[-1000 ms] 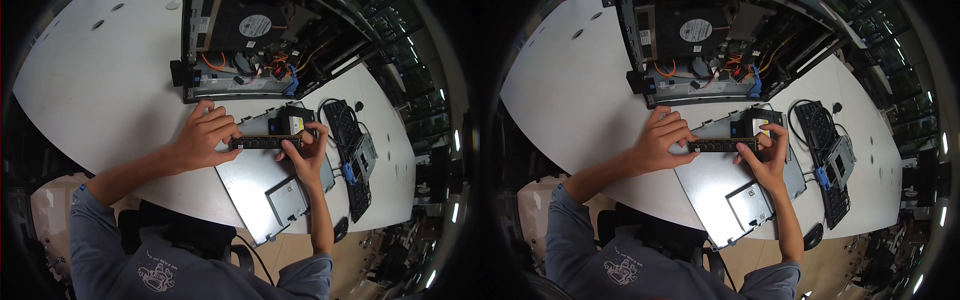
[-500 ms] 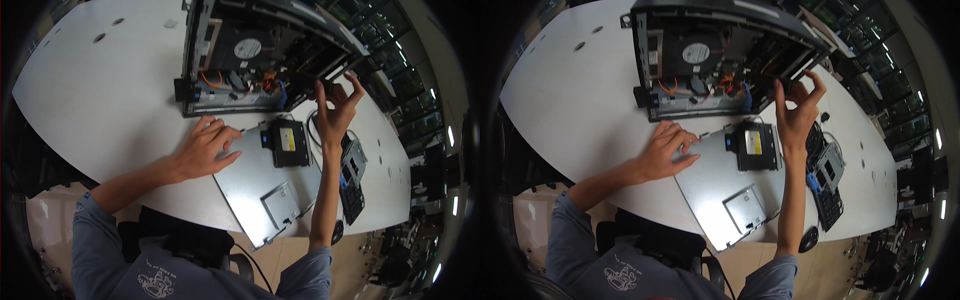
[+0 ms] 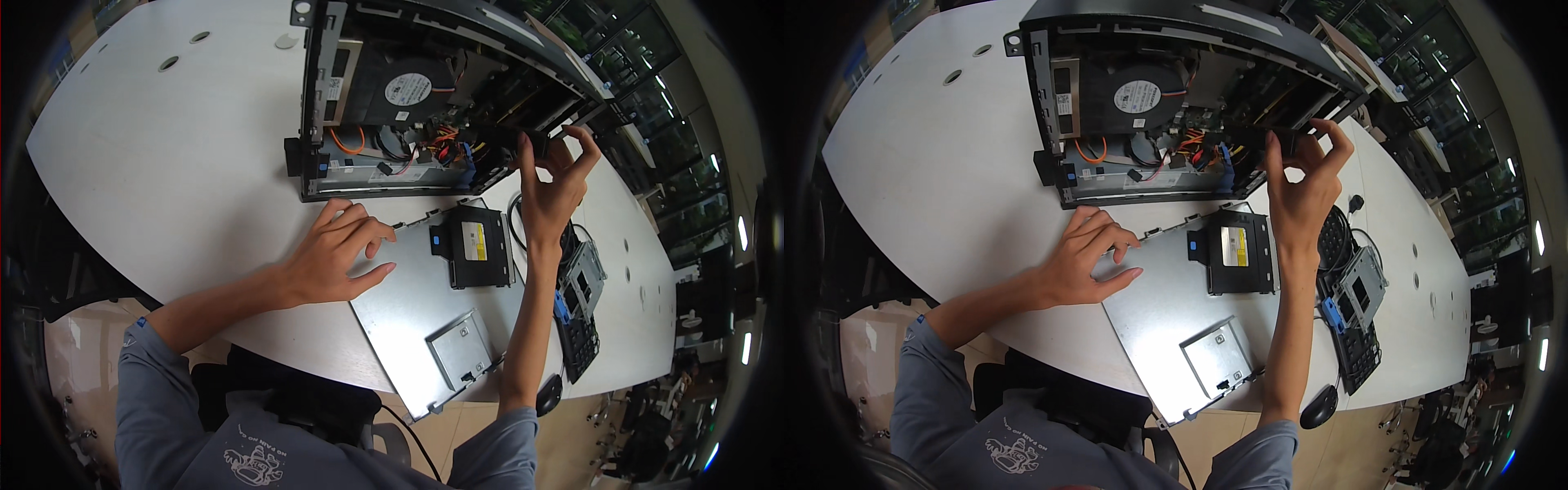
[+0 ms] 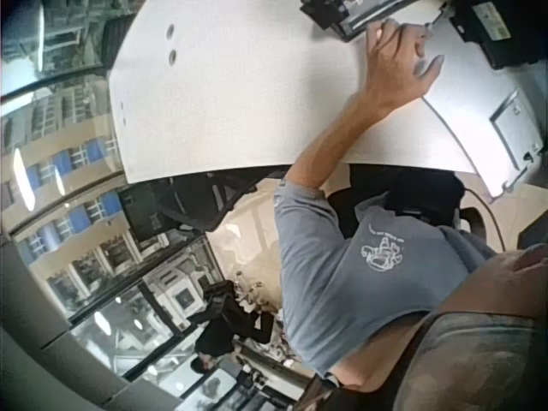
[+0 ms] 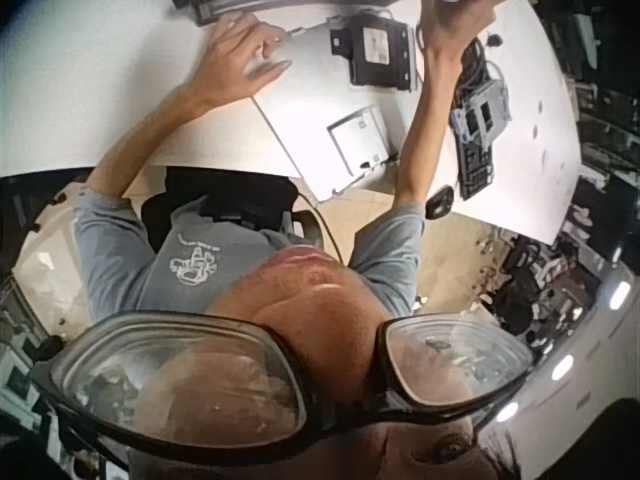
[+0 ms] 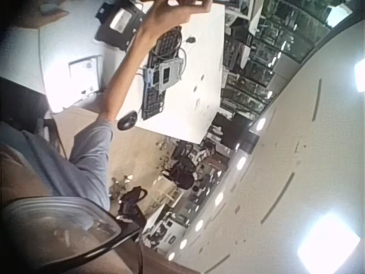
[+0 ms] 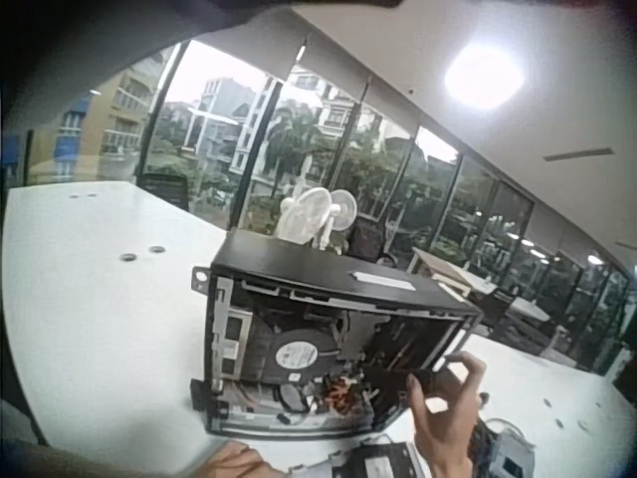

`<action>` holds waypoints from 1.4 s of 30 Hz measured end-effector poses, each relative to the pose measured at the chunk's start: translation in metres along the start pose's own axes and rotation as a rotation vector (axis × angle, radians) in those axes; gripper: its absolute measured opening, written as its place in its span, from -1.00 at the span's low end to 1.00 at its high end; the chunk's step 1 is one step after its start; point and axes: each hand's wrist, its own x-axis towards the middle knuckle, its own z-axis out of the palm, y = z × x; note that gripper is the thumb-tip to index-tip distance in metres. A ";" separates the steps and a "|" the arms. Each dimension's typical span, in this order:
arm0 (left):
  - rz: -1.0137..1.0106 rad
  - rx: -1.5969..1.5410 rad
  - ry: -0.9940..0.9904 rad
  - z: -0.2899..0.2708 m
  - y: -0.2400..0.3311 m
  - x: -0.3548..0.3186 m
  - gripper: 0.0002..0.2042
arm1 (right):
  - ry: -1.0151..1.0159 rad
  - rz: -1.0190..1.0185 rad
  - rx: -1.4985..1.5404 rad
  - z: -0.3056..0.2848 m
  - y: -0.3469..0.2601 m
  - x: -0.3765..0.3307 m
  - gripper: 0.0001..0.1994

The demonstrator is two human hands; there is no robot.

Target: The person unplugs the power cable from a computer tower, removes its side panel, and detaches the optical drive and a RAM stick. After holding and pointing at the RAM stick, they work on internal cables and components inside the computer.

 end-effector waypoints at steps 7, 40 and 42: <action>-0.024 -0.021 -0.019 0.000 -0.001 0.002 -0.73 | 0.023 0.023 -0.002 -0.001 0.006 -0.003 -0.52; 0.091 0.002 0.015 0.001 0.008 -0.002 -0.80 | 0.000 -0.022 -0.044 0.020 0.005 0.032 -0.65; 0.113 0.016 0.014 0.002 0.008 -0.002 -0.82 | -0.006 -0.062 -0.073 0.020 0.006 0.037 -0.67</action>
